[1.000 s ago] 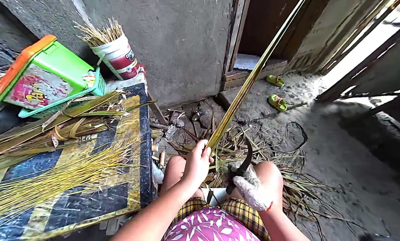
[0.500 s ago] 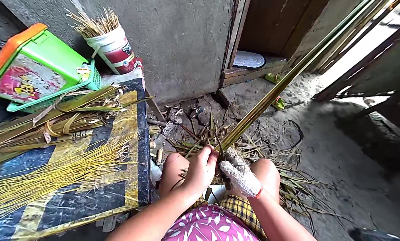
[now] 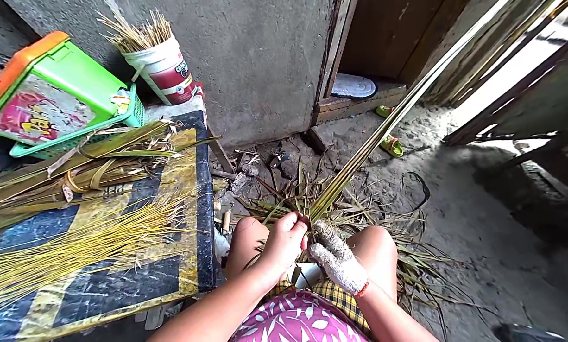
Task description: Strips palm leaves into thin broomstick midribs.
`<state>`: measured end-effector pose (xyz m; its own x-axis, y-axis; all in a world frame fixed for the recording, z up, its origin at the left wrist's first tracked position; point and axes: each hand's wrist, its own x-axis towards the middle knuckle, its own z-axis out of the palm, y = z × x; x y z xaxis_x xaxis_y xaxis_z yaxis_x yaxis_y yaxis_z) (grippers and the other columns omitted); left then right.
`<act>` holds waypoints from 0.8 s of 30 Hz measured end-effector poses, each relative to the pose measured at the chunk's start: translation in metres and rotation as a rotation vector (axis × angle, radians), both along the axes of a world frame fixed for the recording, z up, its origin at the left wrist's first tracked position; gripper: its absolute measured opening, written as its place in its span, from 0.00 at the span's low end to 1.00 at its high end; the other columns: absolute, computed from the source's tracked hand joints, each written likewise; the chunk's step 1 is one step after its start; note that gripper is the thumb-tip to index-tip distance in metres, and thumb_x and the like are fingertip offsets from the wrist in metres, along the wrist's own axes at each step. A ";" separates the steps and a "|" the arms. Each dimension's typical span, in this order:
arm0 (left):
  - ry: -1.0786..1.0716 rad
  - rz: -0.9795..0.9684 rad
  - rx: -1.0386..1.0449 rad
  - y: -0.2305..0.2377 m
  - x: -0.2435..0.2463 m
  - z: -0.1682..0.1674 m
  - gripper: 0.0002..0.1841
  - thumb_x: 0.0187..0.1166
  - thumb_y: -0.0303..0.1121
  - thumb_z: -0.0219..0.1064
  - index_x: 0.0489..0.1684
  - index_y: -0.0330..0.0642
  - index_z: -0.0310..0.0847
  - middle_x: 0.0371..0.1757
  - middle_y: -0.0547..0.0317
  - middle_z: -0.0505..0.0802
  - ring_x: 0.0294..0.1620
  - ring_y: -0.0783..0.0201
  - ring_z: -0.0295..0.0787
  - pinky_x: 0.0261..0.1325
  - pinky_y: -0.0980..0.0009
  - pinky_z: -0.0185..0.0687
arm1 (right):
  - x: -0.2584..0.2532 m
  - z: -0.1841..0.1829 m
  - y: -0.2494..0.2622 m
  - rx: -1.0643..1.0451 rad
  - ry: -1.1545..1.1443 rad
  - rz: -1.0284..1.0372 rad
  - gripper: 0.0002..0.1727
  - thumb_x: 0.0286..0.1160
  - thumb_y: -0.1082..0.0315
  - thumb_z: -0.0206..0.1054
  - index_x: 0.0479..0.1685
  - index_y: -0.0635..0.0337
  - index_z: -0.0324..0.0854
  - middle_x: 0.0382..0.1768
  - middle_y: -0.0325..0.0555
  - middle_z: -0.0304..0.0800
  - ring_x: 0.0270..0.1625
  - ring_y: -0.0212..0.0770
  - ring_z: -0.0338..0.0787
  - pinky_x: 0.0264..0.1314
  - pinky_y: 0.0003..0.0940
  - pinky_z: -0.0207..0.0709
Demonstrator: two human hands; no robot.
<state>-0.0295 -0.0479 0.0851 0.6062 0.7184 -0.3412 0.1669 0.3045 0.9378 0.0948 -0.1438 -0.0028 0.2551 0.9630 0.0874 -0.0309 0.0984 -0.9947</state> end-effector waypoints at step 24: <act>0.008 -0.191 -0.229 -0.001 -0.017 -0.004 0.12 0.94 0.35 0.51 0.41 0.41 0.77 0.18 0.69 0.77 0.10 0.80 0.64 0.13 0.87 0.59 | 0.007 -0.003 0.003 0.070 0.009 -0.018 0.21 0.75 0.72 0.62 0.68 0.68 0.77 0.50 0.36 0.92 0.47 0.25 0.90 0.54 0.26 0.86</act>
<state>-0.0463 -0.0488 0.0810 0.7197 0.4955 -0.4863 0.2486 0.4701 0.8469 0.1014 -0.1409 -0.0063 0.2738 0.9497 0.1518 -0.0377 0.1683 -0.9850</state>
